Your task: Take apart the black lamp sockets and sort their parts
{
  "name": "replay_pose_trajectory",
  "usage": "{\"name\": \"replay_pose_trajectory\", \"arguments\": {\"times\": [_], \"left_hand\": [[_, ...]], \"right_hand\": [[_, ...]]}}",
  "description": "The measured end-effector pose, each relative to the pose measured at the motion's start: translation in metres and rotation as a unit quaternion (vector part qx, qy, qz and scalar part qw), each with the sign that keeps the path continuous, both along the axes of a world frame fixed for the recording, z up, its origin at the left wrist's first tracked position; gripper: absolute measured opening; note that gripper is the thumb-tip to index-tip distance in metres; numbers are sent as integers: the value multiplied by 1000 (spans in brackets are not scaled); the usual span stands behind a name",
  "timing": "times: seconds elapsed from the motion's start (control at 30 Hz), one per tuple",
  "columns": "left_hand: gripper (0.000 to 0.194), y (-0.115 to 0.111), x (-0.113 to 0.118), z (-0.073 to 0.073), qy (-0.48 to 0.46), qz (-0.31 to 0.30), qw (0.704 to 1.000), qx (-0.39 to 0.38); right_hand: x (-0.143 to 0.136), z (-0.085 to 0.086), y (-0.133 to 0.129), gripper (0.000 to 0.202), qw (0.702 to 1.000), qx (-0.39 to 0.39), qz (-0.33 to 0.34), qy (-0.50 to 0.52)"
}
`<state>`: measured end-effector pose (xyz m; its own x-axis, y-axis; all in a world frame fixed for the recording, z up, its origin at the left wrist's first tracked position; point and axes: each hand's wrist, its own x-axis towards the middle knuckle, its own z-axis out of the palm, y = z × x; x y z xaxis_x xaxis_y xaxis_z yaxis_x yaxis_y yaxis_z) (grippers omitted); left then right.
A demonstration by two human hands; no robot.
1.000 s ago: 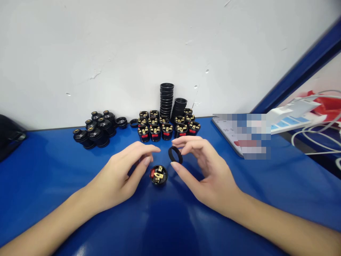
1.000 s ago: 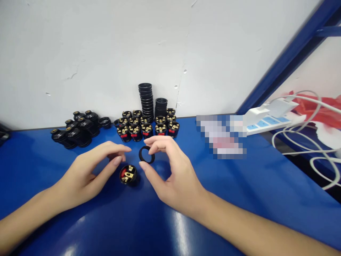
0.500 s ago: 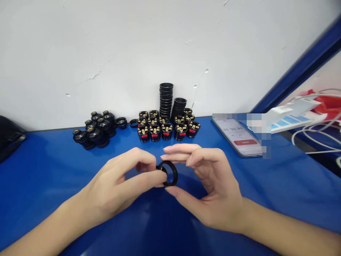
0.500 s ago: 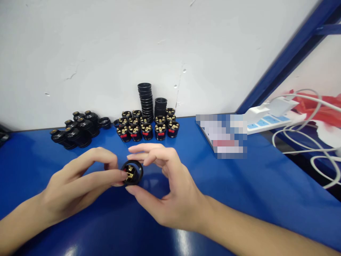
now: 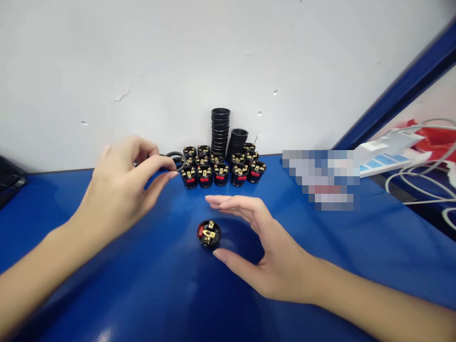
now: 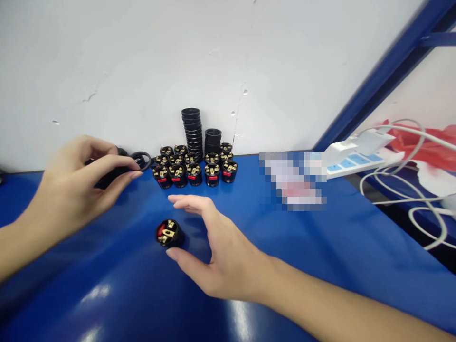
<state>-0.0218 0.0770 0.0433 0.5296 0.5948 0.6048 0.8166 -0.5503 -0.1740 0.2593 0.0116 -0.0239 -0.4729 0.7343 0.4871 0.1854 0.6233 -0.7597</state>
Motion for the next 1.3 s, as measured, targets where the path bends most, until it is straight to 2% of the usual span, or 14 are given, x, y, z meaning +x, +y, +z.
{"name": "replay_pose_trajectory", "arguments": {"times": [0.07,0.17,0.37,0.57,0.87,1.2,1.3], "left_hand": [[22,18,-5,1,57,37,998,-10],[22,39,-6,-3,29,41,999,-6],[21,57,1,-12,54,121,991,-31],[20,65,5,-17,51,139,987,-66],[18,71,10,-24,61,130,988,-65],[20,74,11,-24,94,140,983,-72],[22,72,8,-19,85,140,984,-70]], "right_hand": [[1,0,0,66,1000,2,2,-20],[2,2,-1,66,999,7,4,-36],[3,4,-2,64,999,6,8,-46],[1,3,0,64,998,1,15,-55],[0,3,0,61,998,-5,17,-55],[1,5,-2,59,998,6,19,-54],[1,5,-1,58,998,5,22,-54]]}}
